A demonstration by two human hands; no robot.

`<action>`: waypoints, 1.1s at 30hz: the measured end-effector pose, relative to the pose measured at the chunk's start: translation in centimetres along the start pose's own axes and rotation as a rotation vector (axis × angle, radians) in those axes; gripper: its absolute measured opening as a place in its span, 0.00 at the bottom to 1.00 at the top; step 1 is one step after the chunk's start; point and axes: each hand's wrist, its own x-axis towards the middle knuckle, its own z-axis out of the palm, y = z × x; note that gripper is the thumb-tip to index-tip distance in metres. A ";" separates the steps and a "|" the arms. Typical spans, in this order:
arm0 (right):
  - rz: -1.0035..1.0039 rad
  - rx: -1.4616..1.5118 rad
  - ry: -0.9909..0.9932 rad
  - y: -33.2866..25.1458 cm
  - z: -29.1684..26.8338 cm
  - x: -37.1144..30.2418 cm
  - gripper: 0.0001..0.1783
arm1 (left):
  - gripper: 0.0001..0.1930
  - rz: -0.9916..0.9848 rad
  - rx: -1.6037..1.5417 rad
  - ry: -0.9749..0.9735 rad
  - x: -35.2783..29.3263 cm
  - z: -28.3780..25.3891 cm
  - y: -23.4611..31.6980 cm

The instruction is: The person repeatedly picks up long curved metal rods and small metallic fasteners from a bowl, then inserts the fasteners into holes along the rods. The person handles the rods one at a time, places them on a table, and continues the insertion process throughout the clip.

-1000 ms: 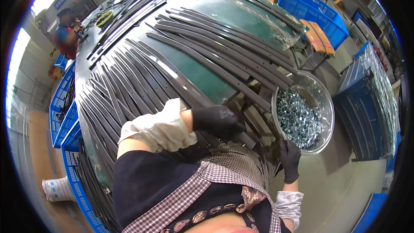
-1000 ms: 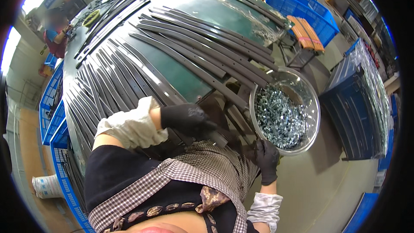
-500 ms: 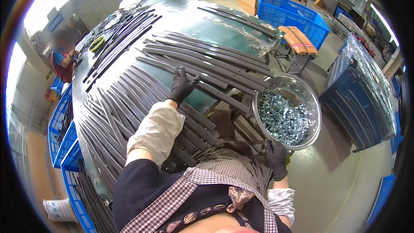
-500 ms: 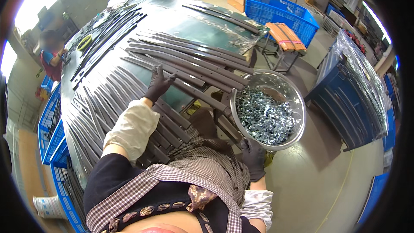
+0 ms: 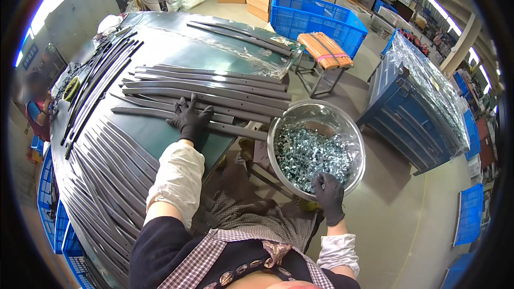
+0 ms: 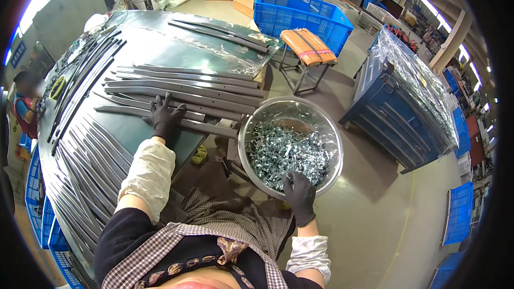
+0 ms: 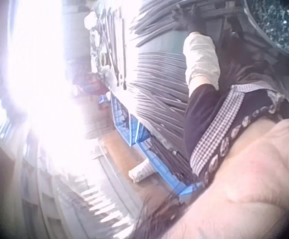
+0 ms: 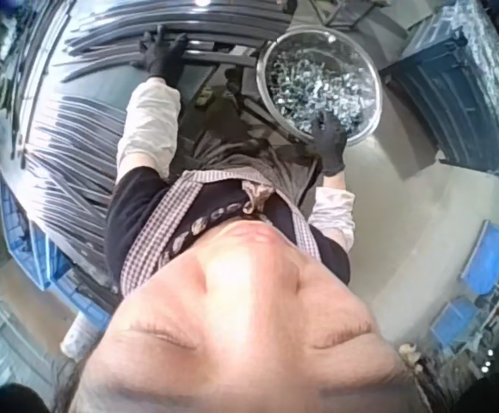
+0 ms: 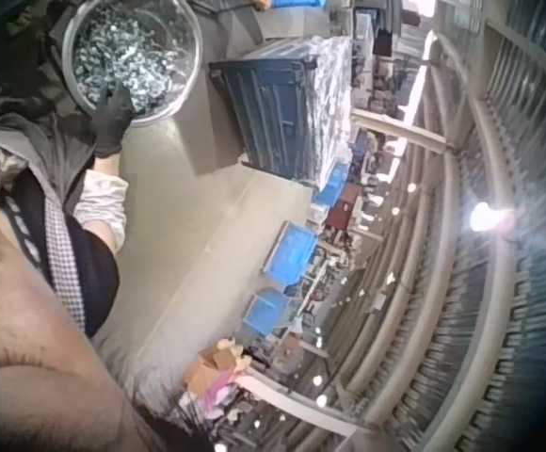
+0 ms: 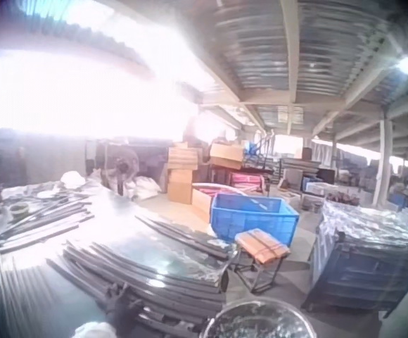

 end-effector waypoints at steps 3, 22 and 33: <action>0.024 -0.196 -0.020 2.0 -0.5 3.7 0.24 | 0.44 0.039 -0.018 0.028 2.6 1.2 1.3; -0.020 -0.352 -0.052 6.1 2.4 7.7 0.14 | 0.33 0.289 0.093 0.071 5.2 3.0 -2.3; 0.173 0.098 -0.132 4.1 1.2 6.9 0.08 | 0.37 0.323 0.142 -0.097 -4.8 -0.2 -5.1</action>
